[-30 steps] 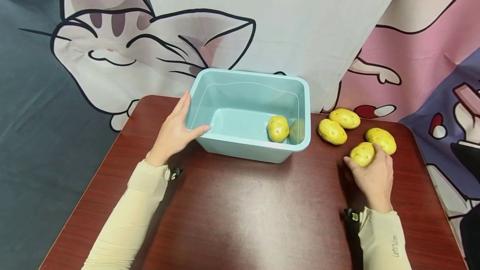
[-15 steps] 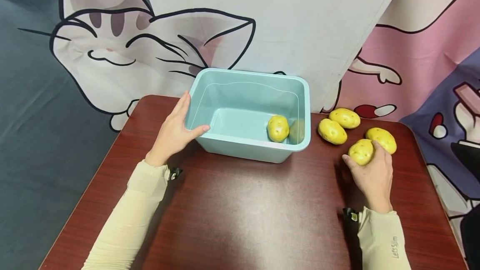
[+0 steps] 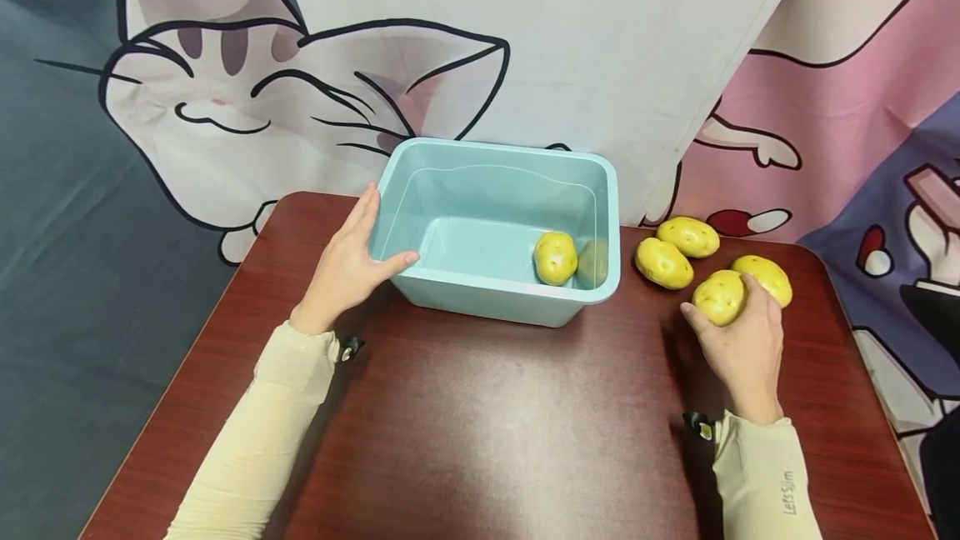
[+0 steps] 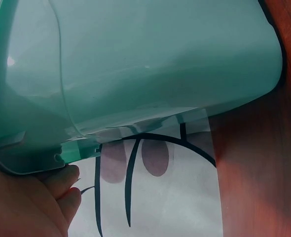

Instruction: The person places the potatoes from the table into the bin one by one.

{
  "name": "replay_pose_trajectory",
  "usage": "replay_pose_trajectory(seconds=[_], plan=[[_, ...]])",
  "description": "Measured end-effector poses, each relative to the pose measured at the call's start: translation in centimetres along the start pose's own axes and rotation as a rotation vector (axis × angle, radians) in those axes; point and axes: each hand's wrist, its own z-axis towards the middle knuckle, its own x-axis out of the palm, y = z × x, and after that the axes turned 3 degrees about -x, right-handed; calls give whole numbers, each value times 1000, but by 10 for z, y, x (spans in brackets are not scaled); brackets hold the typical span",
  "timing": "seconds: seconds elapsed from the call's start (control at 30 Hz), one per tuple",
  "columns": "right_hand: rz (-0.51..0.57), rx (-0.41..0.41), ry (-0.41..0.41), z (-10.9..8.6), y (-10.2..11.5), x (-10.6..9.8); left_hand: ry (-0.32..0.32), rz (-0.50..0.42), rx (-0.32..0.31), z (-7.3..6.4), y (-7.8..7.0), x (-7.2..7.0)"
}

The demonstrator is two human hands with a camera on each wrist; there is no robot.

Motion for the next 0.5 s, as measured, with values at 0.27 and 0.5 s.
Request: replay_pose_trajectory(seconds=[0.27, 0.5], plan=[[14, -11, -3, 1, 4, 0, -1, -1, -1, 1, 0, 0], [23, -17, -19, 1, 10, 1, 4, -4, -4, 0, 0, 0]])
